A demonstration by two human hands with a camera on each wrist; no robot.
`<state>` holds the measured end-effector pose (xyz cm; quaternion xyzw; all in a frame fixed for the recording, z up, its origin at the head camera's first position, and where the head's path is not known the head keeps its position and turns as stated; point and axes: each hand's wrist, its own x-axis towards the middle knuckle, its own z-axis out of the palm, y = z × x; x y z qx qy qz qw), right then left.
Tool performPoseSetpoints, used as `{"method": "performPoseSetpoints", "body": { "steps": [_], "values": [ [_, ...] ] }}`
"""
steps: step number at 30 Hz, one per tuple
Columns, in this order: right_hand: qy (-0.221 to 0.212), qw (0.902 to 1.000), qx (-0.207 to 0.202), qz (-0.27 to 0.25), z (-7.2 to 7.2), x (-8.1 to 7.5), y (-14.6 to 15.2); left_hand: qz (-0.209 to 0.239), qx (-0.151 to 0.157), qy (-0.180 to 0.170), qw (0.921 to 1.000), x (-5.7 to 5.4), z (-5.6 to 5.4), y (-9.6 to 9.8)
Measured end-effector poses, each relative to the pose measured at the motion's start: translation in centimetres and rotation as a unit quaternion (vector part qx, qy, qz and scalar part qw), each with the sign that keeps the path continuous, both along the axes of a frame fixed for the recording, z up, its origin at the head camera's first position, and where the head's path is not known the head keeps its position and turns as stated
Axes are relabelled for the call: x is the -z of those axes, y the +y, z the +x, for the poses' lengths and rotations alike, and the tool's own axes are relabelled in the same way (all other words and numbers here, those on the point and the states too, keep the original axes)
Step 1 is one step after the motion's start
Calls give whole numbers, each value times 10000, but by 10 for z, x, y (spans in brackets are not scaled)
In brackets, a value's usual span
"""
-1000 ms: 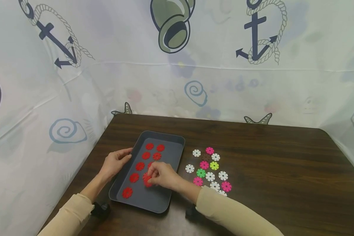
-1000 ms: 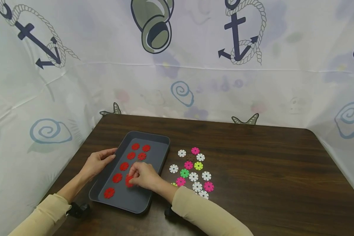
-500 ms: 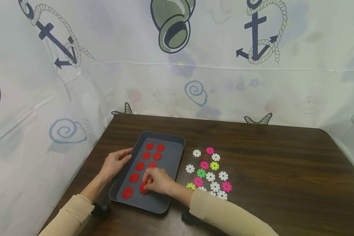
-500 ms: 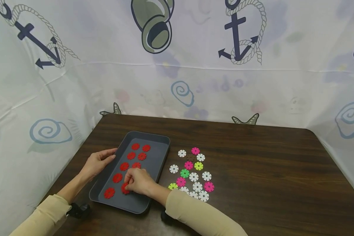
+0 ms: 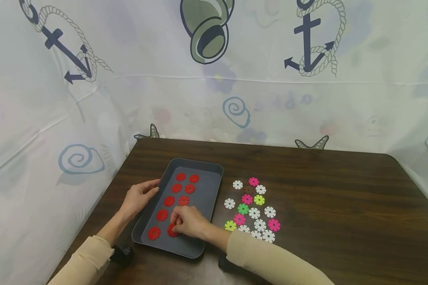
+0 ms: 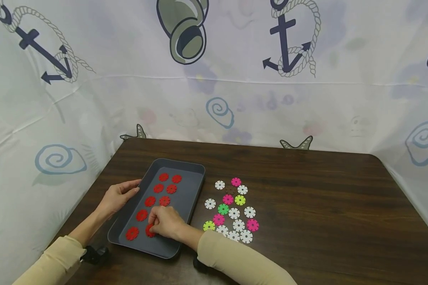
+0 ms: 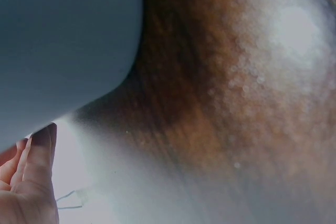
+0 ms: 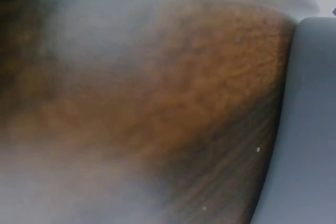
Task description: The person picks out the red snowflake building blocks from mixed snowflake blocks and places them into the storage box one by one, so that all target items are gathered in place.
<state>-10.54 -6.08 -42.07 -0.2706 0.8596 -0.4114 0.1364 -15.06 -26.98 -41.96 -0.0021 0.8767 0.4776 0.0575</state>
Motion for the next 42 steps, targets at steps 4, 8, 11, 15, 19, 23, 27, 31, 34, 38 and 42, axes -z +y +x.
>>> {"method": "performPoseSetpoints", "body": {
  "steps": [4, 8, 11, 15, 19, 23, 27, 31, 34, 38, 42],
  "values": [
    [193, 9997, -2, 120, 1, 1, -1, 54, -17, -28, 10000, 0, 0, 0],
    [264, 9995, -17, 177, 2, 2, -2, 49, -15, -19, 10000, 1, 1, 0],
    [336, 9991, -68, 229, 3, 2, -3, 38, -1, 6, 10000, 0, 2, 1],
    [482, 9982, -153, 321, 3, 3, -3, 37, -3, 8, 10000, 1, 2, 1],
    [701, 9964, -212, 420, 4, 4, -3, 71, -21, -52, 10000, 2, 2, 0],
    [880, 9947, -261, 474, 3, 6, -4, 114, -36, -74, 9999, 3, 1, -1],
    [995, 9934, -248, 521, 2, 7, -4, 117, -32, -65, 9999, 3, 1, -2],
    [1056, 9927, -214, 552, 4, 7, -4, 98, -29, -59, 9999, 2, 1, -1],
    [1085, 9923, -212, 566, 4, 7, -4, 96, -36, -42, 9999, 1, 1, 0],
    [1074, 9924, -231, 550, 3, 6, -4, 82, -20, -43, 10000, 1, 1, 0],
    [1127, 9918, -223, 567, 3, 6, -3, 45, 2, -45, 10000, 0, 1, 0]
  ]
}}
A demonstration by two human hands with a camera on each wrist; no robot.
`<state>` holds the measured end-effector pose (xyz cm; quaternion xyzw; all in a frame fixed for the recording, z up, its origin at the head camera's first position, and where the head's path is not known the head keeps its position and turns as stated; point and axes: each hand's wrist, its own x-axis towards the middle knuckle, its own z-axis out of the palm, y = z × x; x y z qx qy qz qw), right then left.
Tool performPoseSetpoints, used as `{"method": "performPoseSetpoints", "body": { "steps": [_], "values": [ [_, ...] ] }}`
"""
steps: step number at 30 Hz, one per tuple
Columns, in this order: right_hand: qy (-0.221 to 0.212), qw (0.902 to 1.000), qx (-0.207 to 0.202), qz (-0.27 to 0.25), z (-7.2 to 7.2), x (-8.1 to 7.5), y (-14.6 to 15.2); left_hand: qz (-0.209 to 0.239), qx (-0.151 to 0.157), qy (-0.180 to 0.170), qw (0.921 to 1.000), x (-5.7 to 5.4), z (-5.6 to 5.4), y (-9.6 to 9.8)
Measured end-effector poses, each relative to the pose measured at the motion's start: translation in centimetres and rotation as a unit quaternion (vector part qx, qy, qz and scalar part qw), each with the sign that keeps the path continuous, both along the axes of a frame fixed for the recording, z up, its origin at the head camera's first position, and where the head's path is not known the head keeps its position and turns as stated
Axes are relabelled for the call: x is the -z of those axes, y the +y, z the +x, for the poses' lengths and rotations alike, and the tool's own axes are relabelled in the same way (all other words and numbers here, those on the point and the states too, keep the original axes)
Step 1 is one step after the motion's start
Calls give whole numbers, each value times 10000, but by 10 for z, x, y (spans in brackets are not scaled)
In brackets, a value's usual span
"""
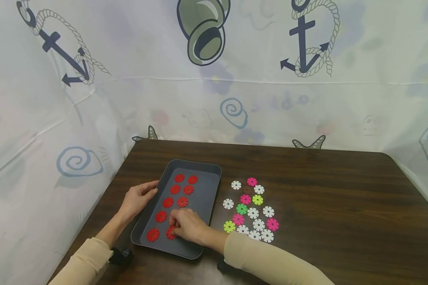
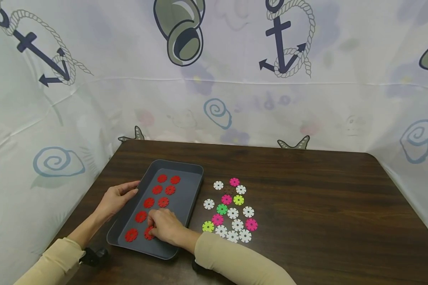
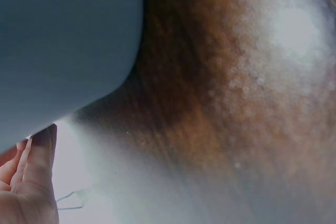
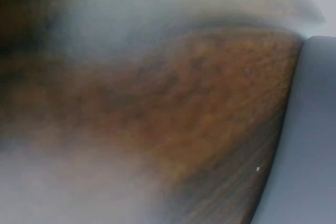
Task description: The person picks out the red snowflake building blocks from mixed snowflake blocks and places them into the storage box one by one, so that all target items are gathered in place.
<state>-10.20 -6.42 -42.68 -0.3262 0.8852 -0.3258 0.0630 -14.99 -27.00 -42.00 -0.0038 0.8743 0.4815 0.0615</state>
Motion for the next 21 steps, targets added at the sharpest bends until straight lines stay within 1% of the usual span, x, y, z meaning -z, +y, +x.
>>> {"method": "performPoseSetpoints", "body": {
  "steps": [8, 15, 21],
  "values": [
    [-37, 10000, 27, 77, 1, -1, -1, 39, 18, -18, 10000, -1, 0, 1],
    [94, 9996, 95, 230, 2, -2, -1, 96, 46, -6, 9999, 2, -1, -1],
    [174, 9995, 130, 234, 4, -1, -1, 150, 66, -40, 9999, 1, 0, -1]
  ]
}}
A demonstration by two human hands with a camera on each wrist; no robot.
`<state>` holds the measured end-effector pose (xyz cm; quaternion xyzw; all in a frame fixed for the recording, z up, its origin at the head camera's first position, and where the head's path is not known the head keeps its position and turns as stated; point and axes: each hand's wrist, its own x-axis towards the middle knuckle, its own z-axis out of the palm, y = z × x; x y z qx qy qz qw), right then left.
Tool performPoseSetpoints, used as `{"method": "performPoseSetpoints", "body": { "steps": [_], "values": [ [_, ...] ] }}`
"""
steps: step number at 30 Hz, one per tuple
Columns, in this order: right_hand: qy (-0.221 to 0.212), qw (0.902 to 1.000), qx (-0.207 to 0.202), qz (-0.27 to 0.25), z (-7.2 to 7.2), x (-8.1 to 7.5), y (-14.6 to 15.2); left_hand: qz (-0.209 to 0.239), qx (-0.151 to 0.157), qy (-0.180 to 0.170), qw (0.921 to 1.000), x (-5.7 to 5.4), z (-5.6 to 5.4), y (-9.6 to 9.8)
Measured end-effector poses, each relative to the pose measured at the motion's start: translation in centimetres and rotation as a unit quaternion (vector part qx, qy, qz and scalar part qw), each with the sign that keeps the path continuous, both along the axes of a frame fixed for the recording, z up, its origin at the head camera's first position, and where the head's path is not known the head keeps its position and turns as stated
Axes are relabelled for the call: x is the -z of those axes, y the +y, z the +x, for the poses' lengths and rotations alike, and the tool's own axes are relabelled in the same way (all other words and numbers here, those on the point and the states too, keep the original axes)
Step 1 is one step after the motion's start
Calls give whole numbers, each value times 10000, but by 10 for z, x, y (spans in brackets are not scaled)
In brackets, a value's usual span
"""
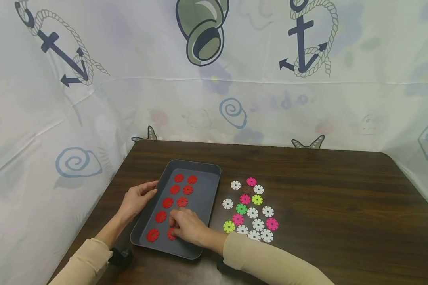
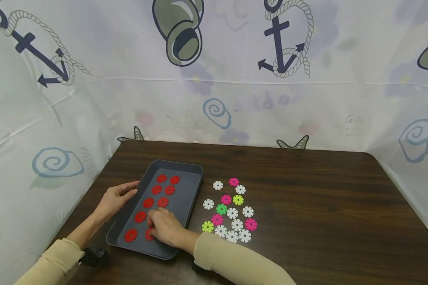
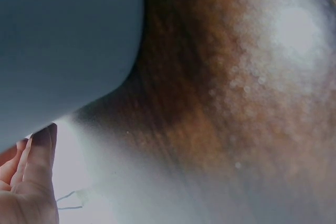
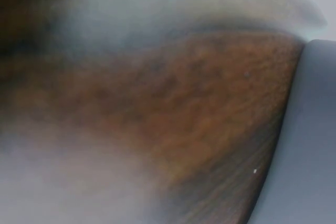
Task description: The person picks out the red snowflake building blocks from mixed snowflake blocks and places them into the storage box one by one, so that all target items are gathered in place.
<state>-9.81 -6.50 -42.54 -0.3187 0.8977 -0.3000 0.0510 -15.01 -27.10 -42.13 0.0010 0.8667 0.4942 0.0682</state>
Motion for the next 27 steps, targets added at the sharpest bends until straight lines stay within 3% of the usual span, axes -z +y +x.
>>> {"method": "performPoseSetpoints", "body": {
  "steps": [8, 16, 23, 27],
  "values": [
    [-96, 9998, 3, -186, 0, -1, 2, -101, 7, 83, 9999, 1, 0, -1],
    [-343, 9958, 74, -845, -1, -22, 19, -149, 35, 80, 9999, 1, -1, -1],
    [9, 9908, 215, -1338, -7, -31, 67, -330, 139, 47, 9993, -1, -2, -1],
    [280, 9869, 445, -1526, -11, -34, 107, -569, 225, 216, 9979, -6, -2, -1]
  ]
}}
